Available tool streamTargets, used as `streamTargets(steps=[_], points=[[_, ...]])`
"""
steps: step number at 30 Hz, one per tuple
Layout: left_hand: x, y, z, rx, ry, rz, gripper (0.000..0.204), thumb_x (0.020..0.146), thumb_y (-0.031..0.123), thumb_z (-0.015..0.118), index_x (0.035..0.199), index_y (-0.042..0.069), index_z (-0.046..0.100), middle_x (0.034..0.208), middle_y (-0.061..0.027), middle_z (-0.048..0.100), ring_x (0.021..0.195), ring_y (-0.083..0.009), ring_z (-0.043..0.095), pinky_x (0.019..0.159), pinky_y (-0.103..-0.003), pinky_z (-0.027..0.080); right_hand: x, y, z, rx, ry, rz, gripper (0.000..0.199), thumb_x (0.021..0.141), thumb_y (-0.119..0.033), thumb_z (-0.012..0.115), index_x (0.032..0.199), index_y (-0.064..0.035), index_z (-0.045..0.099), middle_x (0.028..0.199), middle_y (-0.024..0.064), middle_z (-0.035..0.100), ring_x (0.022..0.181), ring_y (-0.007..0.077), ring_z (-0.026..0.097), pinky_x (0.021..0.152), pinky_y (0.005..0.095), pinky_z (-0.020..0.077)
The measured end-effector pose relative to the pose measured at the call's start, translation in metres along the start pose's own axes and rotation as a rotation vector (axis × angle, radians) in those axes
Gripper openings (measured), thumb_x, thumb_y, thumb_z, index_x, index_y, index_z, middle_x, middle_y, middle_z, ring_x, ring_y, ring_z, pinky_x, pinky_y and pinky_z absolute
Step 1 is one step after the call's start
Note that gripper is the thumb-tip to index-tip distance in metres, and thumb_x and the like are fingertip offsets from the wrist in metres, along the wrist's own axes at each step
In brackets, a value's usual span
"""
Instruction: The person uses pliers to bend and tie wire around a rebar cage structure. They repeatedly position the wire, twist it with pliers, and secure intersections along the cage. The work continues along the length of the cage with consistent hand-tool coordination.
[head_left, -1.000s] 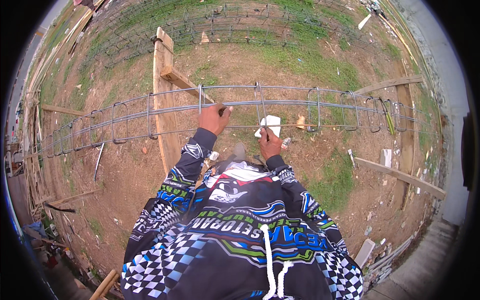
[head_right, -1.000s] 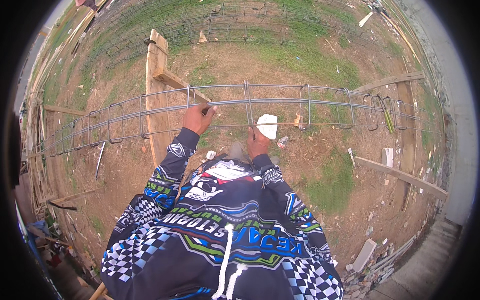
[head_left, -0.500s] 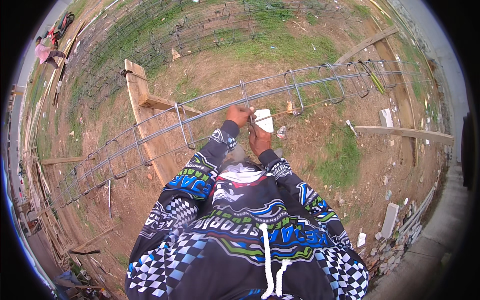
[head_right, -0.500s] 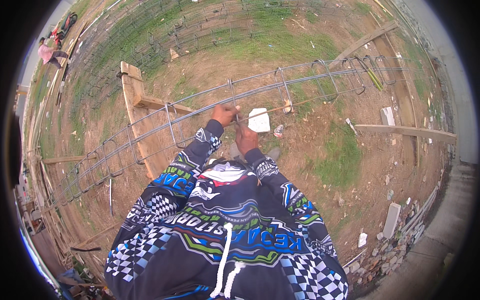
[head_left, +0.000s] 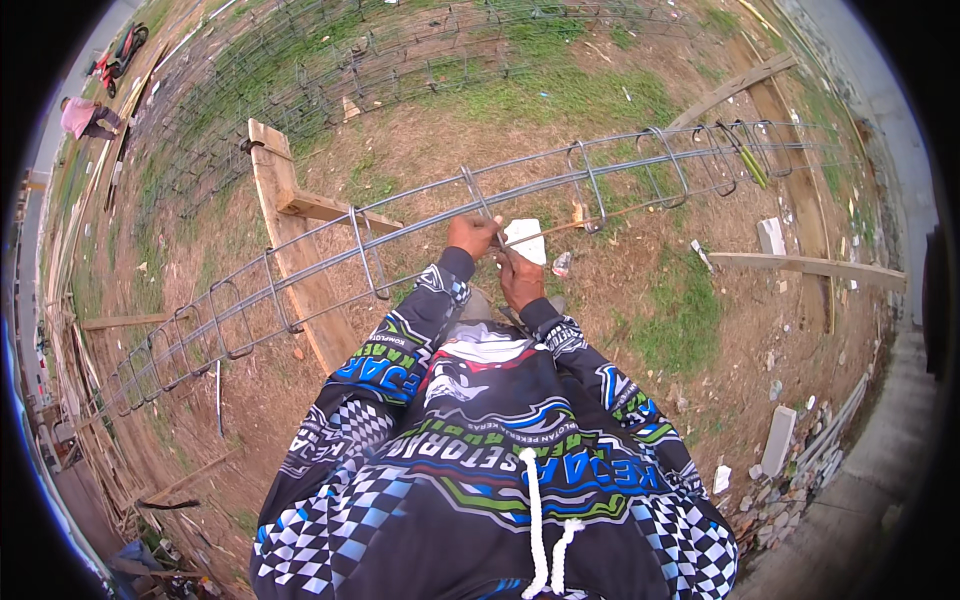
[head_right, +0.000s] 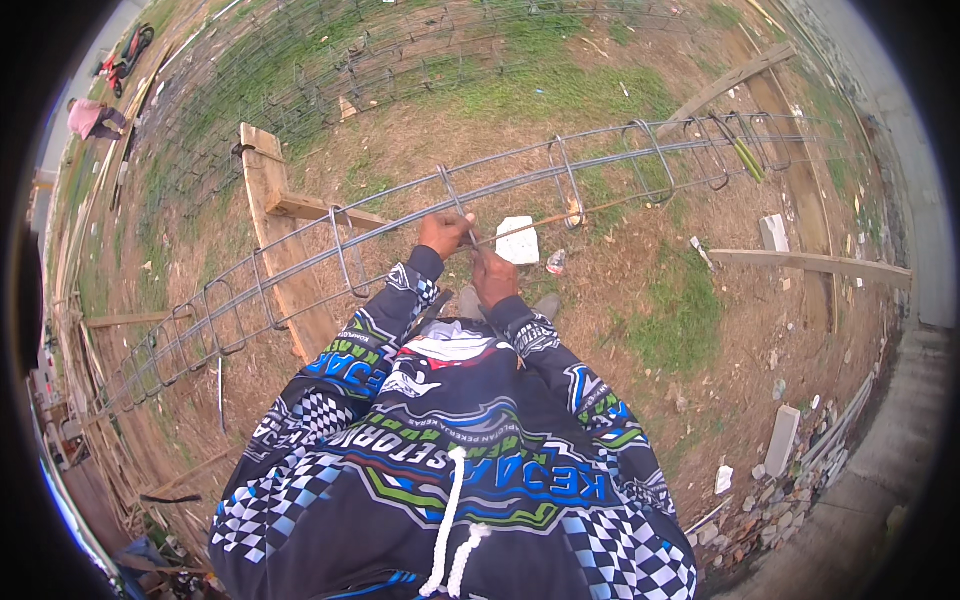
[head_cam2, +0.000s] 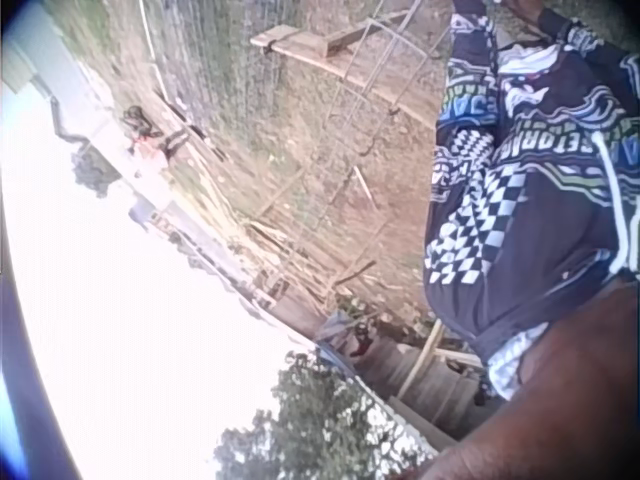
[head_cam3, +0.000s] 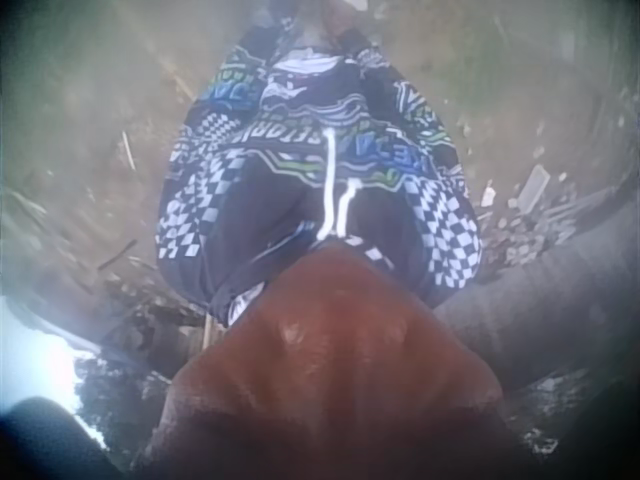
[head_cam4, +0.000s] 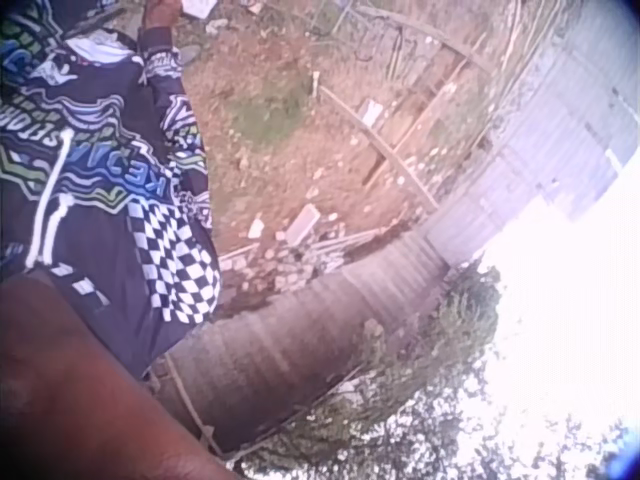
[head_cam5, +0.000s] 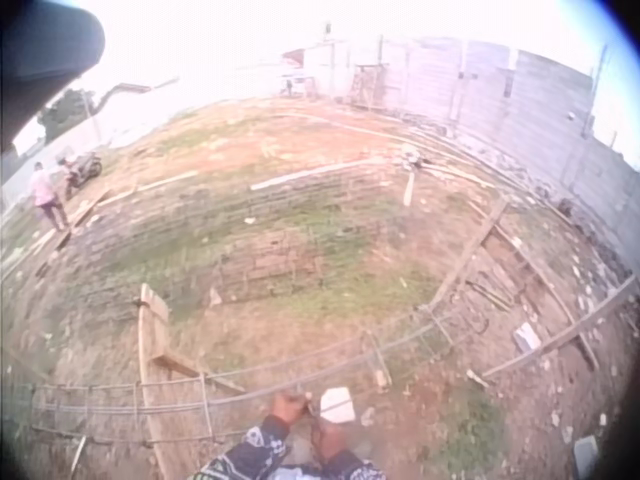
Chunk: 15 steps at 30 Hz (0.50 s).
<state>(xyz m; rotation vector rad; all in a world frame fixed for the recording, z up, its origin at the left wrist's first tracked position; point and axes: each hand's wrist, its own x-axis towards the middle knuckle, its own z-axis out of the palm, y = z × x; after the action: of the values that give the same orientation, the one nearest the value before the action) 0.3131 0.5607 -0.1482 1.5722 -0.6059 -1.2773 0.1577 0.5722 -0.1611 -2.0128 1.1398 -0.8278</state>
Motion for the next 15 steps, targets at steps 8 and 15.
streamTargets(steps=[8,15], points=[[-0.013,0.020,-0.011,0.462,-0.073,-0.074,0.051,0.084,0.042,0.075,0.080,-0.008,0.073,0.068,-0.0128,0.070,0.054,-0.0154,0.065,0.049,-0.029,0.054,0.001,-0.002,-0.001,-0.038,0.030,-0.005,0.008,0.089,-0.010,0.060,0.086,-0.0036,0.062,0.071,0.0205,0.062,0.068,0.0409,0.063,0.059,0.0487,0.0476],[-0.019,0.029,-0.010,0.477,-0.118,-0.063,0.054,0.080,0.049,0.076,0.077,-0.005,0.075,0.058,-0.0124,0.066,0.050,-0.0167,0.064,0.051,-0.030,0.051,-0.003,0.003,0.004,0.001,0.015,0.065,0.013,0.090,-0.013,0.060,0.097,-0.0024,0.066,0.072,0.0187,0.065,0.066,0.0373,0.065,0.061,0.0457,0.0504]])
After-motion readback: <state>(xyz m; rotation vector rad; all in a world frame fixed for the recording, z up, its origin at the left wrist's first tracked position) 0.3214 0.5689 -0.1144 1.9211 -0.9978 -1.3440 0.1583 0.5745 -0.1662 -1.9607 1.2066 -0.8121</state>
